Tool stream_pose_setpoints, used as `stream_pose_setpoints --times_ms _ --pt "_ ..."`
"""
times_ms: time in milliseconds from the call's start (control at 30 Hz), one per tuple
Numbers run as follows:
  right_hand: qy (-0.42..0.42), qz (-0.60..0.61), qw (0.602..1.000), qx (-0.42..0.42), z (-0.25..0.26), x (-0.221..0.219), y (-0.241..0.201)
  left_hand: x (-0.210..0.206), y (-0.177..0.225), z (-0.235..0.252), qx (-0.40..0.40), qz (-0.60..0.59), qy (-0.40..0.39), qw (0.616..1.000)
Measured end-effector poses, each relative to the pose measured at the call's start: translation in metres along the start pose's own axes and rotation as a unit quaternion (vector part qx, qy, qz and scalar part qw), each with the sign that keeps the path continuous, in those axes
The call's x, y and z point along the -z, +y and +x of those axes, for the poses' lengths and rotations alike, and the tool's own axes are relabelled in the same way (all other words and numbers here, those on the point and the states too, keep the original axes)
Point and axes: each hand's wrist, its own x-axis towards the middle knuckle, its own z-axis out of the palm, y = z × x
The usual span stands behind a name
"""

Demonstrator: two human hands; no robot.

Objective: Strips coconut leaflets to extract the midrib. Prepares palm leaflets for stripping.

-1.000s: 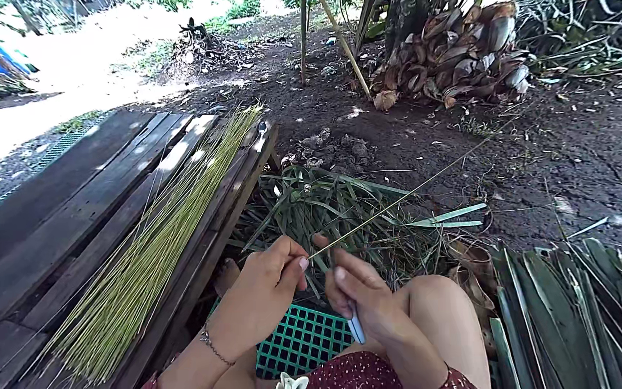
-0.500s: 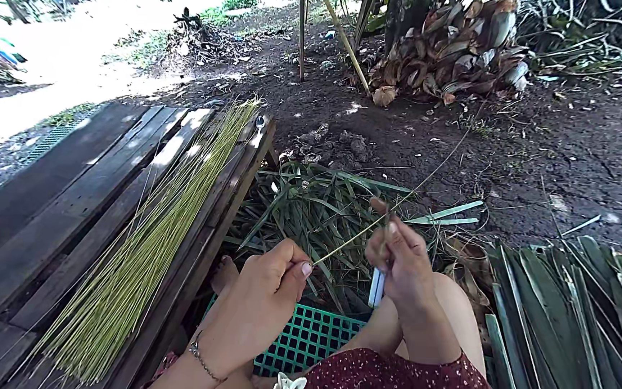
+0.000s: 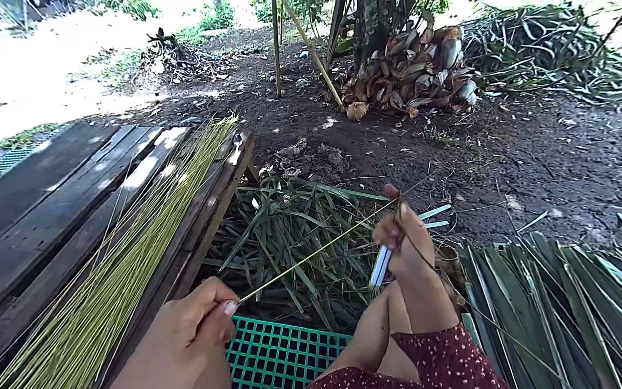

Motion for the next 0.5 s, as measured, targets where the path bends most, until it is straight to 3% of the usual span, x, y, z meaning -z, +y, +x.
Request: stream_pose_setpoints --times_ms 100,233,400,500 --pt "0.059 0.019 0.998 -0.011 0.017 0.007 -0.005 0.011 -0.012 -0.006 0.004 0.079 -0.011 0.997" --pt "-0.07 -0.017 0.997 -0.04 -0.015 -0.024 0.012 -0.002 -0.002 0.01 -0.023 0.141 -0.001 0.99" --pt "-0.249 0.048 0.964 -0.084 -0.069 -0.074 0.039 -0.026 0.031 0.039 -0.083 0.137 0.039 0.986" --pt "-0.251 0.095 0.959 -0.09 -0.079 -0.085 0.041 -0.029 0.033 0.041 -0.128 0.161 0.089 0.975"
